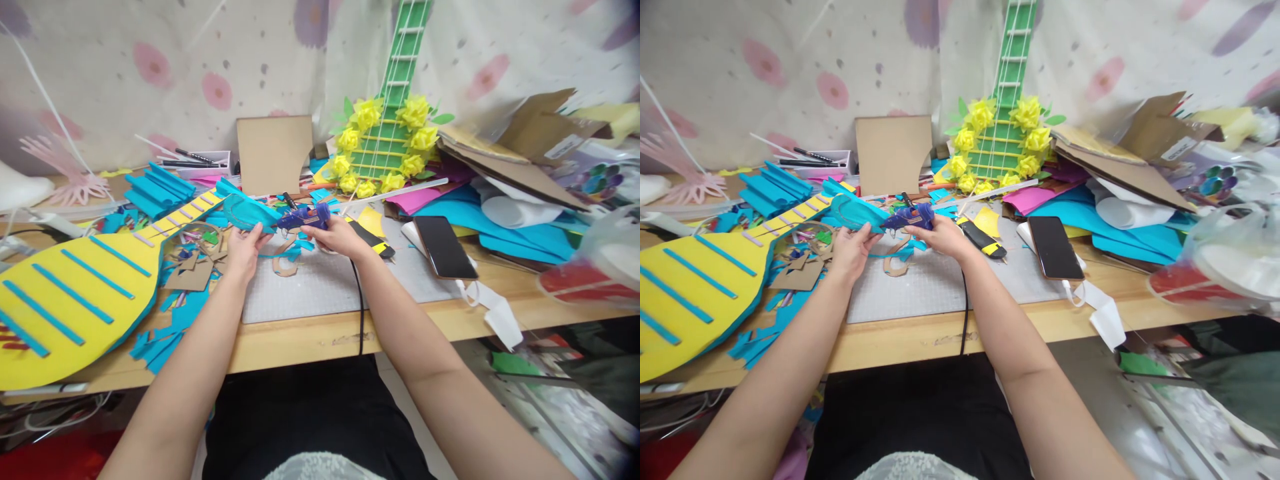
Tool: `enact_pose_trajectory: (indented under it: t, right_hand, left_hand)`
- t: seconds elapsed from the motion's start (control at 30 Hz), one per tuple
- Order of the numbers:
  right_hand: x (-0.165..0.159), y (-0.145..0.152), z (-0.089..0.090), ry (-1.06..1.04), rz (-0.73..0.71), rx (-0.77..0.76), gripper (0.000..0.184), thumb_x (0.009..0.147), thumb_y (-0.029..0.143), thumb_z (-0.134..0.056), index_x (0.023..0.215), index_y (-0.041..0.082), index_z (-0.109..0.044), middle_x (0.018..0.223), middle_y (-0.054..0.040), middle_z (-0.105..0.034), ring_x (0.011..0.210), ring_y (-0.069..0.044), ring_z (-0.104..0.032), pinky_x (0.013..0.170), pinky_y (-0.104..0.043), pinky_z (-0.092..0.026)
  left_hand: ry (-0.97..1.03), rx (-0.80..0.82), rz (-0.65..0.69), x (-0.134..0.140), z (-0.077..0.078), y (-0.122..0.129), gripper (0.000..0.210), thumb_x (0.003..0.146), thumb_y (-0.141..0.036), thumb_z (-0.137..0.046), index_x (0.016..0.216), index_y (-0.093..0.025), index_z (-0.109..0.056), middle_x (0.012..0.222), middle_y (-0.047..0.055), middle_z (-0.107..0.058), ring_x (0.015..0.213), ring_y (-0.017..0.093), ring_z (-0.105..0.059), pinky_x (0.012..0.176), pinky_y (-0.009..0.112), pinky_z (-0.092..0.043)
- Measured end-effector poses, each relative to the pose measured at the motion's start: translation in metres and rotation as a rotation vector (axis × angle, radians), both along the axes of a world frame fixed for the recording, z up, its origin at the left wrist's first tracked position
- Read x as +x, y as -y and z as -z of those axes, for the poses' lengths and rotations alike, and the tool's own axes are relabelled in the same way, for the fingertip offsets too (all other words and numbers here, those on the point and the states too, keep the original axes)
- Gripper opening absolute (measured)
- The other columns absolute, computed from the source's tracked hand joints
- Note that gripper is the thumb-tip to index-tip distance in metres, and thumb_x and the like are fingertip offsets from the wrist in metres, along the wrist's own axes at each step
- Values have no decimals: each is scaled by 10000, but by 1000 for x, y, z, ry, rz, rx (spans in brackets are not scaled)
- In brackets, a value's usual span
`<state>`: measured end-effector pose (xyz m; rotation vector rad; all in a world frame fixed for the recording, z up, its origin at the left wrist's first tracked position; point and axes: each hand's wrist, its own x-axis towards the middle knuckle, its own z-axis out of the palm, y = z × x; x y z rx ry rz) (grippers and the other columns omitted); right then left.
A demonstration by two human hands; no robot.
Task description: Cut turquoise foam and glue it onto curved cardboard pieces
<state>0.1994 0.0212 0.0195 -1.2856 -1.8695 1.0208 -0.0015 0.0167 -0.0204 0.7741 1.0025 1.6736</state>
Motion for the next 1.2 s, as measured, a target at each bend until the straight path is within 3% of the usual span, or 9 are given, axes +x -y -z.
enact_pose_trajectory:
  t: [0.17, 0.3, 0.47, 0.6, 0.8, 0.93, 1.07, 1.2]
  right_hand:
    - [5, -3, 1, -87, -38, -76, 452, 742, 608, -558, 711, 163, -626, 501, 1, -538, 396, -74, -404, 424, -238, -343]
    - [10, -4, 0, -153, -54, -83, 444, 758, 593, -551, 730, 157, -630, 492, 8, -524, 397, -70, -400, 413, -232, -322]
    - [16, 0, -6, -318, -117, -79, 447, 764, 595, -541, 690, 159, -608, 466, 22, -489, 383, -59, -384, 397, -221, -306]
    - [22, -1, -7, -409, -75, -65, 492, 745, 658, -520, 701, 172, -587, 470, 26, -482, 374, -56, -386, 371, -208, -291]
    - [34, -10, -9, -458, 202, 51, 477, 739, 664, -529, 758, 189, -564, 547, 1, -536, 441, -75, -453, 386, -205, -346]
    - [66, -12, -13, -400, 405, 128, 427, 697, 602, -613, 752, 180, -568, 709, -39, -624, 492, -76, -490, 397, -208, -369]
    - [110, -12, -1, -103, 605, 139, 406, 655, 544, -653, 747, 152, -605, 704, -51, -632, 502, -102, -514, 437, -235, -403]
    - [135, -12, 21, 263, 795, 101, 423, 722, 526, -580, 876, 139, -656, 716, -79, -654, 701, -209, -625, 643, -330, -493]
  left_hand:
    - [-26, 15, -1, 0, 0, 0, 353, 567, -298, -795, 777, -203, -528, 731, -27, -655, 685, 132, -652, 751, 338, -550]
    - [-33, 19, 3, 0, 0, 0, 364, 574, -296, -793, 809, -203, -531, 771, -14, -665, 730, 151, -666, 750, 342, -550]
    - [-35, -6, -40, 0, 1, 0, 381, 545, -293, -806, 789, -201, -529, 721, -27, -660, 653, 131, -654, 716, 329, -566]
    - [-33, -1, -87, -1, 4, -2, 379, 535, -289, -803, 784, -202, -530, 703, -32, -650, 643, 121, -646, 716, 326, -570]
    - [-49, -29, -118, -6, 9, -4, 364, 565, -261, -781, 815, -210, -522, 737, -27, -641, 690, 124, -653, 734, 332, -563]
    - [-27, -41, -116, -5, 8, -3, 356, 566, -275, -783, 806, -200, -530, 722, -18, -641, 675, 131, -651, 731, 348, -561]
    - [20, -35, -63, -1, 2, 0, 382, 513, -253, -803, 791, -191, -548, 734, -20, -651, 665, 123, -639, 732, 341, -556]
    - [24, -49, -39, 1, -1, 2, 406, 451, -199, -815, 763, -184, -556, 739, -19, -657, 661, 119, -626, 701, 319, -553]
